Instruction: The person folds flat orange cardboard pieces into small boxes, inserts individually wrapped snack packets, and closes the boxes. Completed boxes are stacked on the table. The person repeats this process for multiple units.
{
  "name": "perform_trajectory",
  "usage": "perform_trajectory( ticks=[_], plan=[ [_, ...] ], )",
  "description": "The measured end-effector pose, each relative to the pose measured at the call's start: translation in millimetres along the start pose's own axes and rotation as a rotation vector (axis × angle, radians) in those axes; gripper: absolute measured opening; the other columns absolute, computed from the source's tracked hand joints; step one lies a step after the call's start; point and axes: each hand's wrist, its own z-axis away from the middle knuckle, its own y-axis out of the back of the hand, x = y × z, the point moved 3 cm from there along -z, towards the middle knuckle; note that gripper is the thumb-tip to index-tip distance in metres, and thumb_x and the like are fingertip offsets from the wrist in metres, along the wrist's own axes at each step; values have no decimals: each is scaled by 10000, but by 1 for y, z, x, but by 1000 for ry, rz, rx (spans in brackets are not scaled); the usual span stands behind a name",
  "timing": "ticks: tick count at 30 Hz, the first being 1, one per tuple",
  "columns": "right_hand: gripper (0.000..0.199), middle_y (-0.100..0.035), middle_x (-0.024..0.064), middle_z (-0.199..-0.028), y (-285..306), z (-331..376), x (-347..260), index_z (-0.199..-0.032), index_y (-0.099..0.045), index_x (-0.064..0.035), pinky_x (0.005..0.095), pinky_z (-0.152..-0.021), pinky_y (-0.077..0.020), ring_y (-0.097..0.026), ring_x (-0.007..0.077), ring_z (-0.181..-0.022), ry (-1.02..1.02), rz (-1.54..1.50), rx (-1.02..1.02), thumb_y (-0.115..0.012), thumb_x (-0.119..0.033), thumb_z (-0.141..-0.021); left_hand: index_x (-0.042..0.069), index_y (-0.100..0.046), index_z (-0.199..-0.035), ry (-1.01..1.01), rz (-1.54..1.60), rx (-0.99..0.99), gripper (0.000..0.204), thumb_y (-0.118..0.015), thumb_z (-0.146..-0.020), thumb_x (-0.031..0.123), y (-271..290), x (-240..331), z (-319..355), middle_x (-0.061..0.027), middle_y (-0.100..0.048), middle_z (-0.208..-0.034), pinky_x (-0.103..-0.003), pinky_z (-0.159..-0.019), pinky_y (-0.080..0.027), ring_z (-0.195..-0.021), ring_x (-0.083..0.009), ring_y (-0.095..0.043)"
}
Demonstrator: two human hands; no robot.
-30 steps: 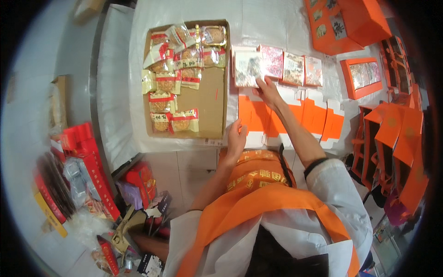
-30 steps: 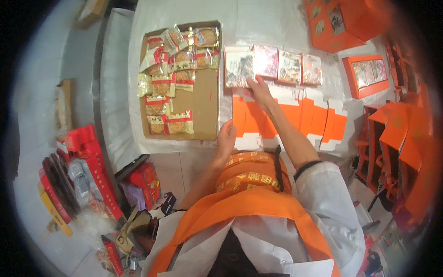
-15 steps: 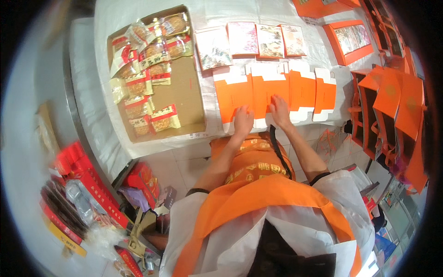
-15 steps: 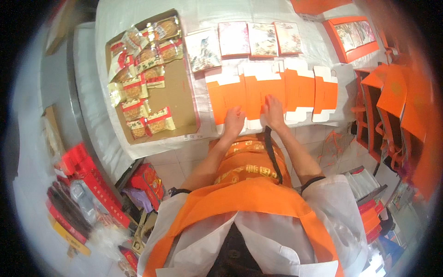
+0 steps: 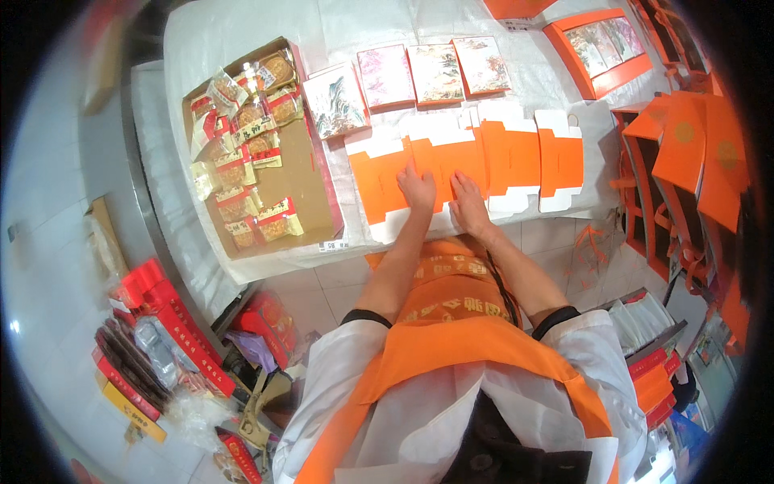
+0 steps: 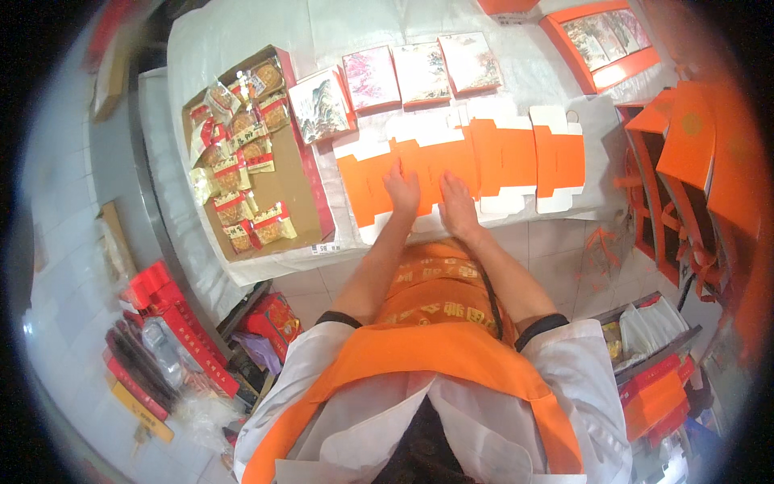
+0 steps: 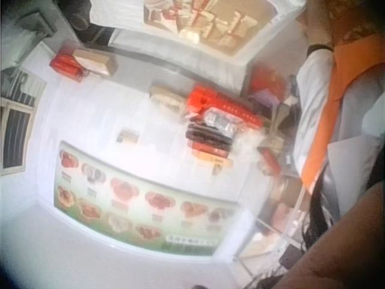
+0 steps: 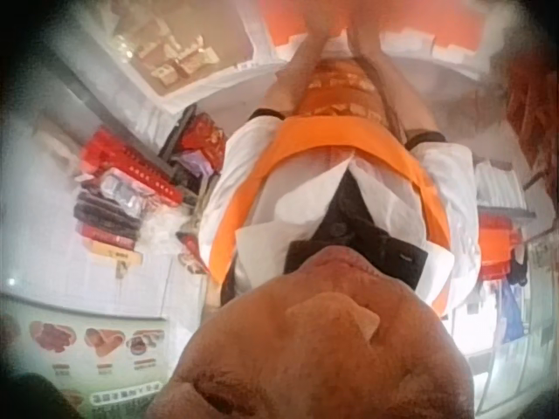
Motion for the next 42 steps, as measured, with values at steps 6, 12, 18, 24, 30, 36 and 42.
perform_trajectory(
  ticks=[6,12,18,24,30,36,42],
  plan=[
    [612,-301,199,-1398,-3,1,9,-1311,-353,48,406,-1056,-278,-301,378,-1265,49,-49,-17,-579,-39,-749,-4,-421,-1285,113,74,24,490,-523,-816,95,0,19,-19,-204,-457,-1131,-391,-955,-349,-1089,-339,-431],
    [622,-322,225,-1377,-2,3,11,-1303,-350,68,411,-1053,-280,-314,387,-1255,118,-68,15,-585,-37,-736,-9,-438,-1257,-63,-47,116,452,-521,-819,62,3,29,-8,-190,-462,-1190,-390,-973,-344,-1121,-332,-434],
    [656,-319,190,-1393,-4,4,11,-1314,-343,46,414,-1023,-327,-316,367,-1266,115,-46,52,-619,-28,-723,-35,-487,-1167,-5,264,8,343,-522,-853,100,1,36,1,-196,-525,-1077,-363,-894,-397,-1016,-306,-511],
    [619,-389,207,-1340,-6,10,9,-1288,-375,46,418,-1017,-334,-368,389,-1229,110,-30,114,-631,-46,-732,-17,-512,-957,-46,407,-181,180,-488,-896,151,-1,1,27,-126,-550,-814,-340,-683,-416,-771,-191,-501],
    [522,-392,201,-1344,-25,23,14,-1320,-375,18,436,-1013,-270,-355,364,-1250,140,-51,247,-550,-102,-843,3,-460,-867,-270,93,-112,247,-417,-936,236,-5,-29,17,-231,-511,-789,-438,-657,-397,-740,-401,-487],
    [427,-419,187,-1325,-43,23,16,-1283,-427,12,411,-1006,-277,-387,331,-1231,184,56,412,-499,-76,-871,-1,-500,-898,-196,197,-149,230,-453,-927,222,-7,-38,17,-193,-529,-749,-399,-626,-421,-682,-334,-517],
    [189,-543,99,-1108,-21,52,5,-1066,-550,2,272,-851,-417,-514,180,-998,90,-740,510,-458,-78,-921,41,-523,-970,108,820,-272,269,-413,-970,286,22,-24,19,1,-527,-858,-256,-671,-429,-786,-74,-478]
  ],
)
